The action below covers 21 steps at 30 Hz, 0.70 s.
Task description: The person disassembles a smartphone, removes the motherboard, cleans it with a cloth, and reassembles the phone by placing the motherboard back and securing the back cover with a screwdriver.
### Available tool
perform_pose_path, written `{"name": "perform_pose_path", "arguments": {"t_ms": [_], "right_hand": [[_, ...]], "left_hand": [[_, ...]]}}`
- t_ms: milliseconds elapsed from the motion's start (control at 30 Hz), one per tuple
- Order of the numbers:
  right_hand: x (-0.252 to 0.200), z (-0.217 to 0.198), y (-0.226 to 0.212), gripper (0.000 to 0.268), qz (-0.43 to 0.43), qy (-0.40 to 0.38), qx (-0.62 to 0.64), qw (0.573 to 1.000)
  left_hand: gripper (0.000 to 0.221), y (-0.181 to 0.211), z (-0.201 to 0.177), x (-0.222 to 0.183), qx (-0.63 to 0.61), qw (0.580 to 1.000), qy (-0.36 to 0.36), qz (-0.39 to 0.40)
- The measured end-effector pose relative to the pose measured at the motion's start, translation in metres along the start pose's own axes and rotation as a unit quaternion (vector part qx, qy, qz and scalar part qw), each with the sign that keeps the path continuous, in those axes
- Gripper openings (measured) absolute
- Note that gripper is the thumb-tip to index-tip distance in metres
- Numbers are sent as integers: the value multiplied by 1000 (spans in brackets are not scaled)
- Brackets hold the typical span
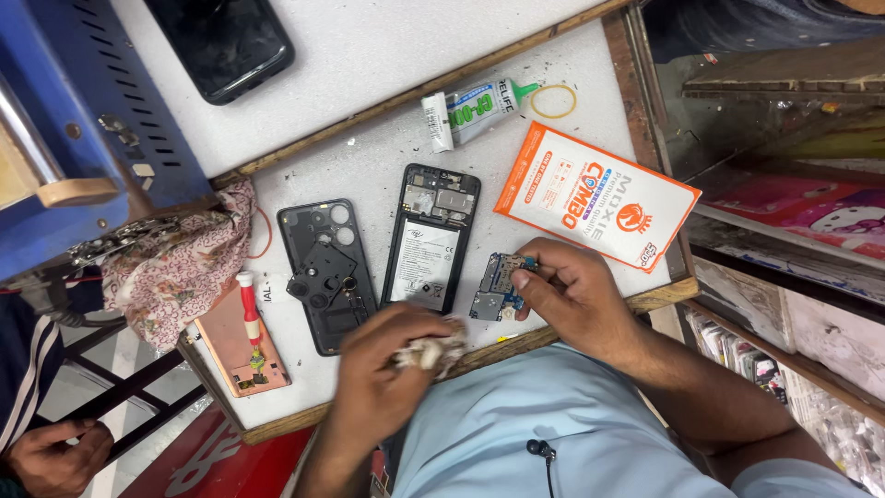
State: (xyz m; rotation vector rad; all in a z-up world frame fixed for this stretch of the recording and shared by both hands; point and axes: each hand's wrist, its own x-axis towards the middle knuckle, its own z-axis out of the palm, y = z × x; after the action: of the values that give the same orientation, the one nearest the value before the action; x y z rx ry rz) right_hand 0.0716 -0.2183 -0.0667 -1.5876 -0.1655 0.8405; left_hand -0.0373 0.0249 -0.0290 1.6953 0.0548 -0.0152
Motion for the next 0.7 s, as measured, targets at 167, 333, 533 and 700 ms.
{"name": "perform_pose_path", "arguments": {"t_ms": [167, 333, 533, 700], "right_hand": [[-1, 3, -3, 15, -27, -11, 16, 999], [0, 3, 6, 14, -46, 16, 124, 991], [-7, -3, 7, 13, -72, 42, 161, 983], [-5, 0, 5, 10, -52, 27, 204, 977]], "left_hand": [[35, 5, 33, 22, 38, 993, 40, -104], [21, 6, 13, 7, 46, 984, 149, -88], [8, 14, -45, -42, 47, 954, 270, -119], [33, 8, -28, -21, 282, 952, 118, -19]]}}
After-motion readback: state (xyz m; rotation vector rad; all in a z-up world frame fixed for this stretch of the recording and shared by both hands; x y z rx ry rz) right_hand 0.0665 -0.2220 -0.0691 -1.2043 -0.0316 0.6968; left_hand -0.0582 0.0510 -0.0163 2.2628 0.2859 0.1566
